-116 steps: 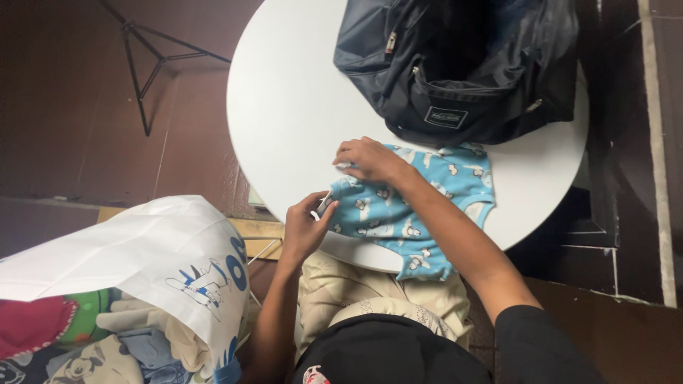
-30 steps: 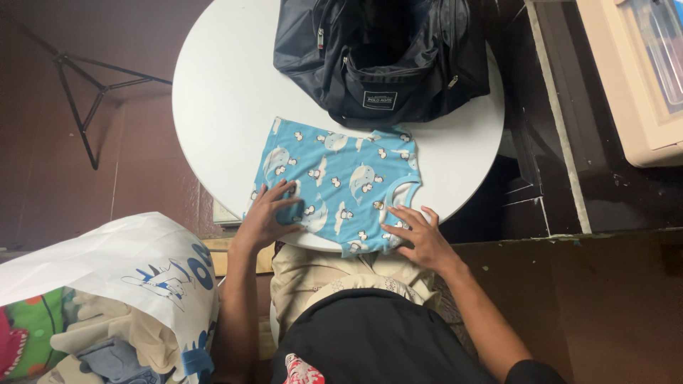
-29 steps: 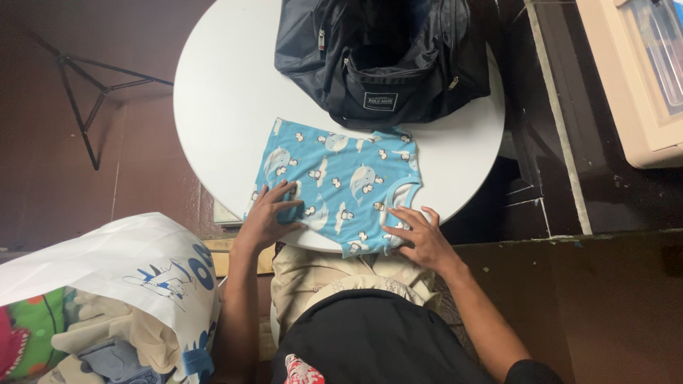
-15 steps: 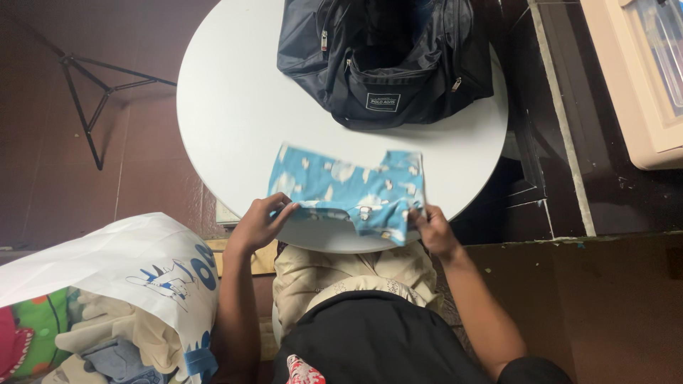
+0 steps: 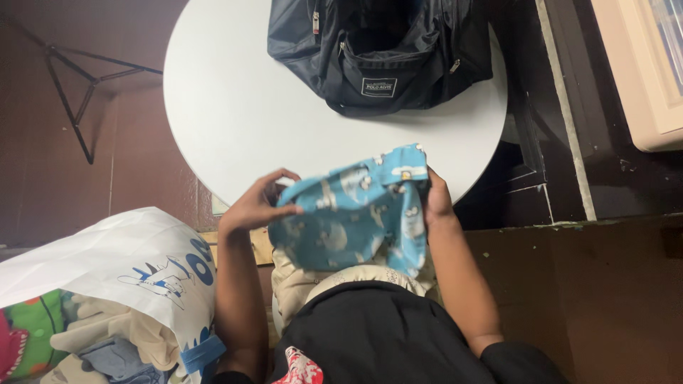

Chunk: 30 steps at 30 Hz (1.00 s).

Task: The person takes several items of clothing from a bag, folds them one at a time on a table, and places each folded item into a large duffel bag.

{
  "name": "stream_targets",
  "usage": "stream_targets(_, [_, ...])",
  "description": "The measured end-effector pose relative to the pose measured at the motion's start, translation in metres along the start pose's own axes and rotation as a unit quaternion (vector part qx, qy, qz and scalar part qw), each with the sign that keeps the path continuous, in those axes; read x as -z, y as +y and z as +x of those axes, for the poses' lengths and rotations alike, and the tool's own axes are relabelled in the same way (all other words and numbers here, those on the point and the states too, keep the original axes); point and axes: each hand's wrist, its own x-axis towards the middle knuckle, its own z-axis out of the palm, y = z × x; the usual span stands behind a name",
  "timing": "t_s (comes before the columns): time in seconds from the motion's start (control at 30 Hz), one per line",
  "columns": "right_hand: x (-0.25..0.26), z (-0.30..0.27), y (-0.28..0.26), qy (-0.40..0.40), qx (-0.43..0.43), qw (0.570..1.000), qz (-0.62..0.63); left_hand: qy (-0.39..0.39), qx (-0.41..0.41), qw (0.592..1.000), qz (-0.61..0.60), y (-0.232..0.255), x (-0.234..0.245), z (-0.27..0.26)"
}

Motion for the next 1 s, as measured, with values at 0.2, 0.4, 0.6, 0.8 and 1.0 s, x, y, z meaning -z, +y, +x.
stream_targets(0.2, [-0.032, 0.002, 0.007, 0.052, 0.119, 0.981, -0.143, 0.134, -0.03, 0.99, 0.042, -0.028, -0.003, 0.028])
stream_targets(0.4, [-0.021, 0.012, 0.001, 0.121, 0.323, 0.735, -0.583, 0.205, -0.05, 0.962, 0.172, -0.017, 0.0, 0.042])
stream_targets(0.6, [-0.015, 0.025, -0.009, 0.163, 0.364, 0.643, -0.654, 0.301, -0.039, 0.894, 0.329, -0.019, 0.001, 0.061])
stream_targets(0.8, [-0.032, 0.032, -0.013, 0.241, 0.415, 0.619, -0.622, 0.399, -0.198, 0.758, 0.476, -0.026, -0.015, 0.068])
stream_targets(1.0, [-0.048, 0.028, -0.017, 0.25, 0.342, 0.623, -0.658, 0.297, -0.099, 0.882, 0.352, -0.041, -0.056, 0.053])
